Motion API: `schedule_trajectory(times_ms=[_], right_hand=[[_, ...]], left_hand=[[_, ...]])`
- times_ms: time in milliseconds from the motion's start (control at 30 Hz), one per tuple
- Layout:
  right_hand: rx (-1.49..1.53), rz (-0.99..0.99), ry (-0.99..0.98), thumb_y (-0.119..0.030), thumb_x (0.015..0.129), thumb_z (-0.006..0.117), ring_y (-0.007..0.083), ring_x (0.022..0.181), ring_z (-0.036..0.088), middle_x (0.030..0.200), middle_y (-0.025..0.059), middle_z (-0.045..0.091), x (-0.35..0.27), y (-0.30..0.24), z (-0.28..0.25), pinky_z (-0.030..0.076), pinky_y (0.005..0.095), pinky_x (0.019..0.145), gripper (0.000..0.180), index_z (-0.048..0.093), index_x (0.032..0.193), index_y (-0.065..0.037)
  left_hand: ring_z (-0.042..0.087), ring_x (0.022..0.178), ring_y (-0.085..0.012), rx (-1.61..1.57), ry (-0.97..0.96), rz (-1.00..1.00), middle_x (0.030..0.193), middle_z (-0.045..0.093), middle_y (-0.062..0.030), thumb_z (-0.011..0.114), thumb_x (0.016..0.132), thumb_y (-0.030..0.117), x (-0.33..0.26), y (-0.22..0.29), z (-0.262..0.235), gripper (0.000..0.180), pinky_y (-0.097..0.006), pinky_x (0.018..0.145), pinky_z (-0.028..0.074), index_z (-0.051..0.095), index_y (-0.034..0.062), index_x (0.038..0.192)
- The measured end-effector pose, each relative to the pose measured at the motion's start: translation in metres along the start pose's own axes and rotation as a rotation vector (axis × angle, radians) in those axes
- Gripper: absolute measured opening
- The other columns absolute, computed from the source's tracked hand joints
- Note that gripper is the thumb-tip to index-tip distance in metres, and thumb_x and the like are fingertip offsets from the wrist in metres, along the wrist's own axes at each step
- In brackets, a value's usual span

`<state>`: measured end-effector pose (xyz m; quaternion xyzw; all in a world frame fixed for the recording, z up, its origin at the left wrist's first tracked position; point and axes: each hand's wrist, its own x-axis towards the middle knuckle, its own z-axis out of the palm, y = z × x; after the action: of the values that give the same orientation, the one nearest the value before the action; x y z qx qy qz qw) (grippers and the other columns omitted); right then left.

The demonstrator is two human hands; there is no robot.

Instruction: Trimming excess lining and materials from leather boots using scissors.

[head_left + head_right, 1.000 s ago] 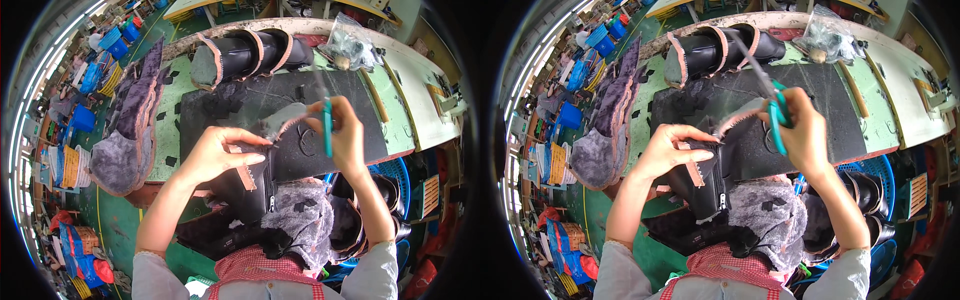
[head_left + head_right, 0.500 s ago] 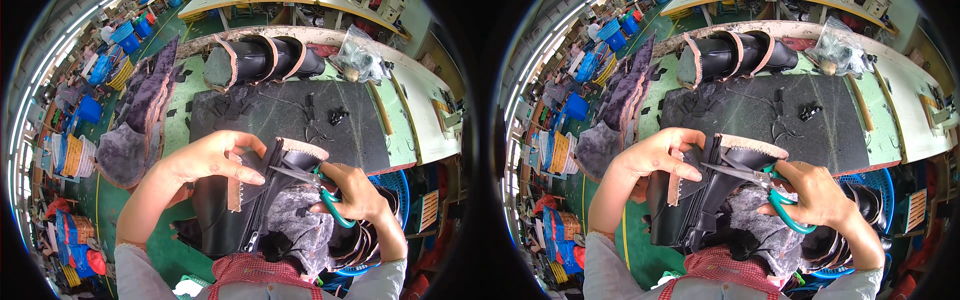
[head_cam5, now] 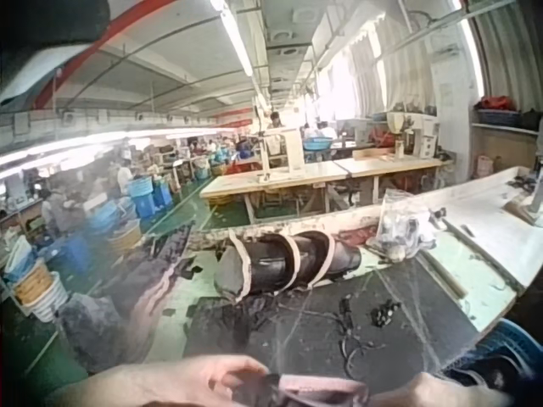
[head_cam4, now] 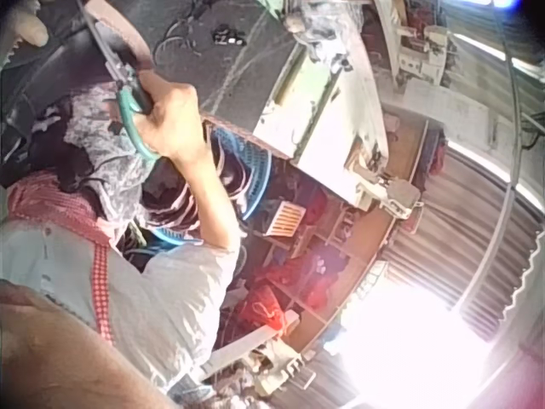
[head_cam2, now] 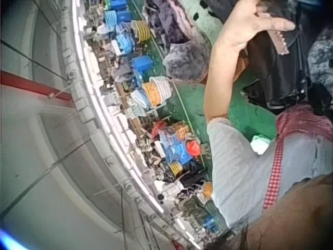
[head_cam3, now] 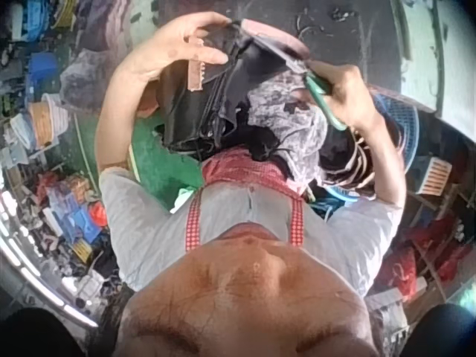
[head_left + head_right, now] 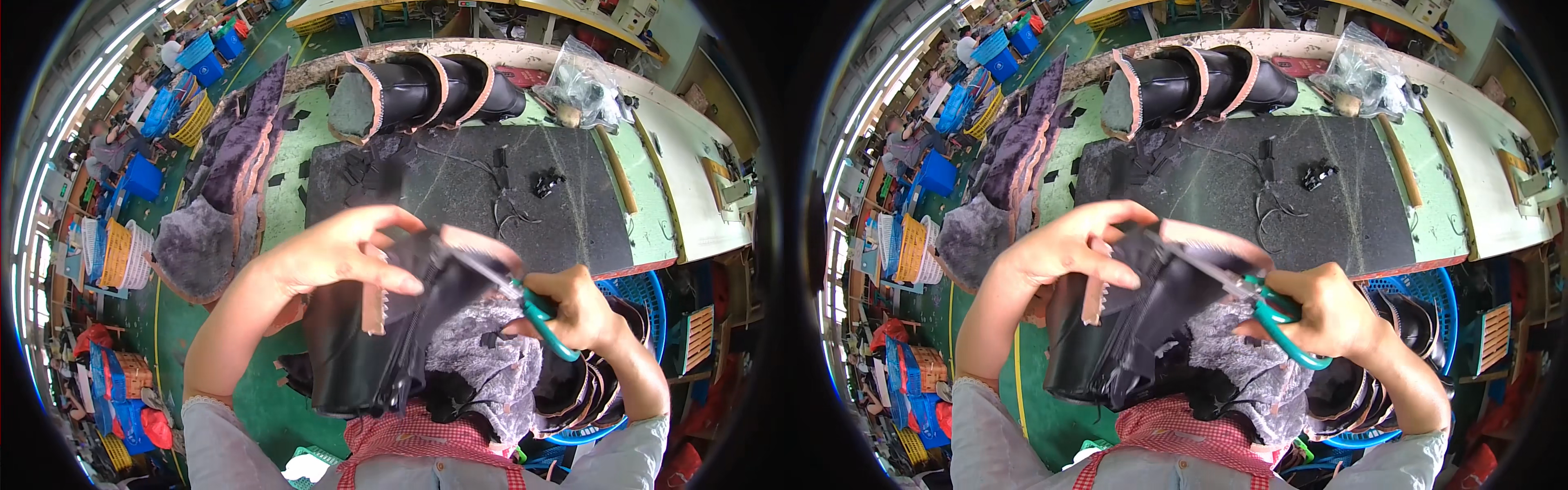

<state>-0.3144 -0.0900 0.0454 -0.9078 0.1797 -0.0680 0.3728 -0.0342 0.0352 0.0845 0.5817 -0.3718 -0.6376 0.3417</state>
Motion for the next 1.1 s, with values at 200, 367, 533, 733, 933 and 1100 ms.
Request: schedule_trajectory(times_ms=[200, 367, 533, 733, 933, 1100], right_hand=[[-0.039, 0.616, 0.541, -0.051, 0.084, 0.068, 0.0105, 0.054, 0.053, 0.060, 0.0037, 0.055, -0.015, 0.101, -0.048, 0.042, 0.0287, 0.051, 0.051, 0.063, 0.082, -0.001], [-0.627, 0.787, 0.628, -0.042, 0.074, 0.073, 0.0336, 0.078, 0.065, 0.080, 0.0215, 0.066, -0.042, 0.240, -0.097, 0.049, 0.0407, 0.073, 0.050, 0.063, 0.094, 0.002], [-0.801, 0.443, 0.823, -0.021, 0.075, 0.072, 0.0327, 0.086, 0.063, 0.090, 0.0199, 0.065, -0.035, 0.269, -0.106, 0.049, 0.0423, 0.078, 0.035, 0.064, 0.097, 0.004], [-0.250, 0.210, 0.784, -0.006, 0.088, 0.062, 0.0175, 0.076, 0.063, 0.090, 0.0091, 0.068, 0.020, 0.166, -0.054, 0.049, 0.0282, 0.072, 0.015, 0.070, 0.100, -0.005], [-0.151, -0.102, 0.554, -0.005, 0.082, 0.065, 0.0315, 0.116, 0.055, 0.120, 0.0136, 0.060, 0.076, 0.090, 0.028, 0.042, 0.0407, 0.101, 0.031, 0.062, 0.113, -0.005], [-0.060, -0.315, 0.258, -0.030, 0.087, 0.067, 0.0363, 0.133, 0.040, 0.138, 0.0228, 0.046, 0.094, 0.061, 0.093, 0.026, 0.0484, 0.115, 0.055, 0.049, 0.129, -0.001]], left_hand=[[0.069, 0.074, -0.0157, 0.214, 0.802, 0.642, 0.095, 0.070, -0.0111, 0.072, 0.080, 0.001, -0.036, 0.009, -0.032, 0.044, -0.026, 0.068, 0.055, 0.047, 0.0012, 0.116], [0.060, 0.107, -0.0196, 0.339, 0.455, 0.495, 0.120, 0.060, -0.0092, 0.078, 0.079, 0.010, -0.005, -0.068, -0.071, 0.071, -0.033, 0.094, 0.047, 0.040, 0.0007, 0.138], [0.056, 0.074, -0.0075, 0.646, 0.771, 0.432, 0.081, 0.065, -0.0012, 0.076, 0.084, 0.018, 0.008, -0.126, -0.094, 0.023, -0.027, 0.068, 0.047, 0.067, -0.0016, 0.093], [0.039, 0.046, -0.0004, 0.274, 1.206, 0.800, 0.060, 0.048, 0.0082, 0.068, 0.091, 0.015, 0.046, -0.041, -0.110, 0.013, -0.020, 0.040, 0.026, 0.066, 0.0023, 0.087], [0.054, 0.082, -0.0032, 0.294, 1.045, 0.657, 0.092, 0.068, -0.0013, 0.070, 0.090, 0.022, 0.148, -0.020, -0.180, 0.033, -0.020, 0.075, 0.044, 0.067, -0.0035, 0.110], [0.051, 0.070, -0.0026, -0.131, 0.722, 0.747, 0.080, 0.060, 0.0048, 0.066, 0.093, 0.029, 0.183, -0.027, -0.183, 0.034, -0.018, 0.063, 0.039, 0.063, 0.0020, 0.114]])
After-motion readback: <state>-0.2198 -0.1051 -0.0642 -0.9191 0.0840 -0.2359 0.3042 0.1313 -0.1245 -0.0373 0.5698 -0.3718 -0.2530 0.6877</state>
